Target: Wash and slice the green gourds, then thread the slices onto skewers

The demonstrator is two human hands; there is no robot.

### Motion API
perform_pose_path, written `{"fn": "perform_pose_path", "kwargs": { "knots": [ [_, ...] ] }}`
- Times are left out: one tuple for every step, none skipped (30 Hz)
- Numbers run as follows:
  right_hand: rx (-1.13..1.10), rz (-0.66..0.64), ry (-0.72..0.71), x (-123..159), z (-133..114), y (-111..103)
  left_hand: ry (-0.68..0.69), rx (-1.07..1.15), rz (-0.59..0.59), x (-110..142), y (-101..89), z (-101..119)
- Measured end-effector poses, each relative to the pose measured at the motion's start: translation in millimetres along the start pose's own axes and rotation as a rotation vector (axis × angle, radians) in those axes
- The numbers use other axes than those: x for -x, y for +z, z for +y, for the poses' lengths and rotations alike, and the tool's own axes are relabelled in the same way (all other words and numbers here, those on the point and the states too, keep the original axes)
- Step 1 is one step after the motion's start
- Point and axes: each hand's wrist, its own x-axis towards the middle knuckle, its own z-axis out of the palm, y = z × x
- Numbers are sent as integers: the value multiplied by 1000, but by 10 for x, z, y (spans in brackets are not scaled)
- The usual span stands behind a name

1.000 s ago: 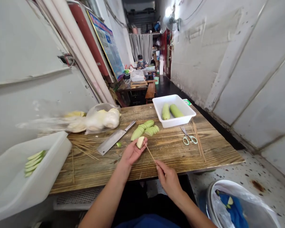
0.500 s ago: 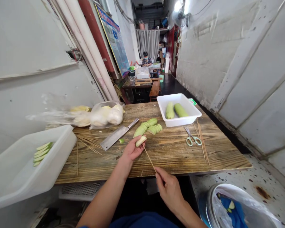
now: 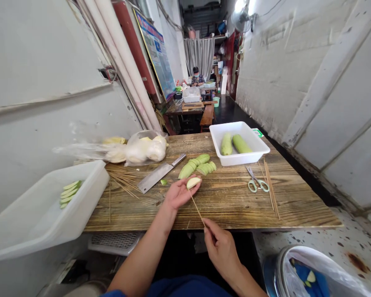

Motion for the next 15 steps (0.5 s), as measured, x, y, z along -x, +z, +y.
{"fn": "perform_pose_path", "kwargs": {
  "knots": [
    [-4, 7, -13, 5, 0, -4, -8, 13, -1, 4, 5, -9],
    [-8, 20, -24, 11, 2, -7, -13, 24, -8, 8, 7, -16],
    [-12, 35, -31, 18, 10, -9, -16, 33, -25, 13, 8, -20],
    [-17, 50, -35, 26, 25, -10, -26, 39, -57, 19, 5, -20],
    [-23, 64, -32, 33, 45, -9, -39, 43, -103, 25, 1, -16],
    [-30, 72, -24, 38, 71, -6, -46, 48, -145, 31, -7, -9],
    [-35, 78, -14, 41, 100, -1, -40, 56, -171, 36, -17, 0],
    [-37, 83, -5, 43, 129, 5, -16, 68, -184, 40, -29, 8],
    [-37, 87, 1, 42, 155, 12, 12, 81, -184, 42, -46, 15],
    [-34, 87, 5, 39, 176, 19, 39, 95, -178, 43, -65, 20],
    [-29, 85, 3, 34, 192, 25, 62, 112, -172, 42, -89, 24],
    [-22, 85, -2, 27, 202, 29, 78, 130, -166, 40, -115, 28],
    [-14, 88, -10, 19, 209, 31, 84, 153, -160, 39, -143, 33],
    [-9, 95, -22, 9, 216, 31, 81, 179, -158, 38, -172, 42],
    [-1, 109, -31, -2, 227, 28, 70, 206, -163, 39, -201, 53]
  ]
}}
